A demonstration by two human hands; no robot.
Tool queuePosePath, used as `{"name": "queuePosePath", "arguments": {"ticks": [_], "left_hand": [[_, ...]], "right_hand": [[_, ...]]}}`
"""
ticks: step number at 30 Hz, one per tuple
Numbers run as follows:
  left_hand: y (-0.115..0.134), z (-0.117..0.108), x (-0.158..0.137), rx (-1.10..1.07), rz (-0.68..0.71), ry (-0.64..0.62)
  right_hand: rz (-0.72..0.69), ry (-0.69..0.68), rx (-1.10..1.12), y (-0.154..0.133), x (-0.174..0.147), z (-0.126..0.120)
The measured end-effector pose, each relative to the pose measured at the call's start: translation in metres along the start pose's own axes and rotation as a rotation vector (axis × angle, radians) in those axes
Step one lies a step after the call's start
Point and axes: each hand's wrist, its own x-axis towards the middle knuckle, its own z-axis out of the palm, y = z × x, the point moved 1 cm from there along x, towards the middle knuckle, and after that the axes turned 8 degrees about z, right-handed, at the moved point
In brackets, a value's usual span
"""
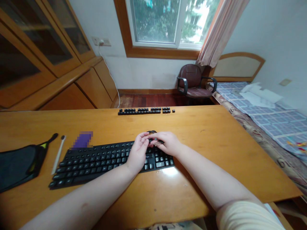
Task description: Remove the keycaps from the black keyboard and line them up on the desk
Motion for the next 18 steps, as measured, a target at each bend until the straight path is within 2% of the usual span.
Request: {"name": "queuePosePath", "arguments": {"ticks": [2,5,8,11,13,16,18], "left_hand": [[0.0,0.001,-0.001,-0.021,-0.004,-0.008],[0.002,0.002,-0.001,-0.005,-0.035,-0.016],[0.006,0.003,-0.002,0.089,-0.018,0.002],[0.007,0.002,-0.002,0.153,0.005,0.002],[0.006,0.002,-0.003,0.167,0.017,-0.007],[0.004,0.001,-0.004,0.184,0.032,-0.028],[0.002,0.001,-0.004,0.198,0.044,-0.043]], "right_hand": [[0.009,-0.067,-0.008,0.001,0.0,0.003],[0.037,-0.076,-0.022,0.003,0.003,0.002],[0.089,0.006,-0.09,0.015,0.008,-0.013],[0.271,0.275,-0.204,0.047,0.01,-0.036],[0.398,0.38,-0.285,0.077,0.007,-0.048],[0.622,0.437,-0.443,0.122,-0.003,-0.057],[0.742,0.356,-0.522,0.145,-0.005,-0.057]]}}
